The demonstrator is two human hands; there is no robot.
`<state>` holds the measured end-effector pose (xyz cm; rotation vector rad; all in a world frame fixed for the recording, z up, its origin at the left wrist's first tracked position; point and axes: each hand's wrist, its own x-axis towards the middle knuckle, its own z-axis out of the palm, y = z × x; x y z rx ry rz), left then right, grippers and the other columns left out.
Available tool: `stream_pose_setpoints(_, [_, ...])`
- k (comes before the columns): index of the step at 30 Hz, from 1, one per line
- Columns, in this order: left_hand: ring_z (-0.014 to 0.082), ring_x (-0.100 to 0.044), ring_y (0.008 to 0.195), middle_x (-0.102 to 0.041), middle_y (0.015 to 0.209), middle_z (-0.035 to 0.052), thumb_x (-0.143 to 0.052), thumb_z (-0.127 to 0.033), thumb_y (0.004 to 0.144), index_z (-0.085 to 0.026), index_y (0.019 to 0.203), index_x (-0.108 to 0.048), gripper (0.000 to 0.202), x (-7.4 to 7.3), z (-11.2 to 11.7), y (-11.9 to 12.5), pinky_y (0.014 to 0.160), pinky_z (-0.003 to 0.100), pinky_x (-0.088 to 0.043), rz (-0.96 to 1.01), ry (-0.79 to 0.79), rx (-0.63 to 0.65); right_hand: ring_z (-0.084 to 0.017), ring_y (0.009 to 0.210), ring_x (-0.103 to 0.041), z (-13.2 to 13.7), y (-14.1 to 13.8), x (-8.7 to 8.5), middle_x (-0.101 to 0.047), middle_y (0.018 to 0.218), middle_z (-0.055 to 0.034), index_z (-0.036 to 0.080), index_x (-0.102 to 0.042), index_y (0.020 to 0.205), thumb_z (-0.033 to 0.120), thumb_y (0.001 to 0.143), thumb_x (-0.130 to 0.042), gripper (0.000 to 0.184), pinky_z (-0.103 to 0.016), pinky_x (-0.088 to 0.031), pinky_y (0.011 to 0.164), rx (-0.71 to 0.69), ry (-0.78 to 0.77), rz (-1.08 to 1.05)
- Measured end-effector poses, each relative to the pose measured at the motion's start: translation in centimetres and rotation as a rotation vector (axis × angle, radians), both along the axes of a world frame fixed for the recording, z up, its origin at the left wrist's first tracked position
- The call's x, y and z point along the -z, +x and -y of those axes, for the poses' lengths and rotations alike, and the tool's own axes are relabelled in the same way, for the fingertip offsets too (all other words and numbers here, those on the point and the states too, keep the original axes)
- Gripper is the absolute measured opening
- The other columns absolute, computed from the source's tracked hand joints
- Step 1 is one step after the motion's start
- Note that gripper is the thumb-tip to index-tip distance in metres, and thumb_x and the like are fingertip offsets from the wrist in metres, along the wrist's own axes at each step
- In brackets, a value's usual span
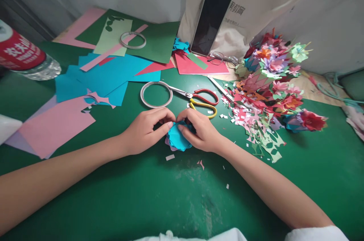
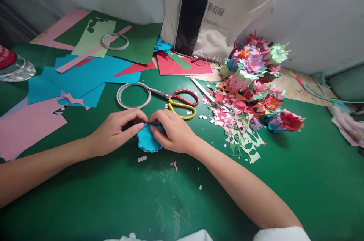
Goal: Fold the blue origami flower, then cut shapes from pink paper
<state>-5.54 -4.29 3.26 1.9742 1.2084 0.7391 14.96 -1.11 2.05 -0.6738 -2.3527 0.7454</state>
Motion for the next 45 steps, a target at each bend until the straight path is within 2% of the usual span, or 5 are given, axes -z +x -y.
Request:
stream_pose_setpoints(24, [0.0137,-0.056,0.071,-0.062,0.082,0.0003,-0.045,-0.029,0.092,-0.019,0.088,-0.06,0.018,-0.22,0.17,0.0,0.065,0.024,-0.045,0.0,-0.043,-0.012,-0.017,0.074,-0.058,-0.18,0.05,0.29,-0.063,0.081,-0.0046,0.02,-0.053,0.089,0.012,0.091,-0.048,0.01,-0.03,-0.048,0.067,0.008,-0.031,-0.108])
stream_pose_setpoints(31, [0.0191,-0.056,0.096,-0.06,0.109,0.0062,-0.062,-0.035,0.084,-0.019,0.113,-0.053,0.035,-0.31,0.45,-0.24,0.079,0.028,-0.047,0.121,0.002,0.099,-0.014,0.066,-0.059,-0.3,0.05,-0.07,-0.064,0.077,-0.0033,0.019,-0.058,0.086,0.015,0.092,-0.051,0.01,-0.026,-0.047,0.059,0.136,-0.127,-0.232])
stream_pose_setpoints(34, [0.0191,-0.057,0.095,-0.059,0.112,0.0063,-0.074,-0.036,0.076,-0.019,0.117,-0.051,0.05,-0.17,0.45,-0.08,0.08,0.028,-0.048,0.036,0.013,0.086,-0.014,0.067,-0.059,-0.12,-0.02,-0.13,-0.063,0.076,-0.0035,0.019,-0.057,0.085,0.014,0.091,-0.051,0.01,-0.027,-0.048,0.06,0.166,-0.062,-0.251])
stream_pose_setpoints(39, [0.0203,-0.058,0.093,-0.063,0.104,0.0047,-0.074,-0.043,0.076,-0.019,0.108,-0.056,0.044,-0.17,0.2,0.25,0.08,0.031,-0.048,-0.07,0.019,0.081,-0.015,0.07,-0.06,0.16,-0.1,-0.01,-0.062,0.076,-0.0028,0.021,-0.055,0.087,0.012,0.091,-0.05,0.011,-0.028,-0.051,0.063,0.199,0.045,-0.277])
stream_pose_setpoints(45, [0.0183,-0.058,0.087,-0.065,0.101,0.0029,-0.075,-0.037,0.074,-0.021,0.109,-0.058,0.042,-0.21,0.33,0.09,0.075,0.028,-0.049,0.022,-0.043,0.03,-0.019,0.083,-0.063,0.14,0.5,0.74,-0.062,0.094,-0.0077,0.021,-0.053,0.105,0.047,0.098,-0.043,0.028,-0.034,-0.054,0.07,0.109,-0.185,-0.442])
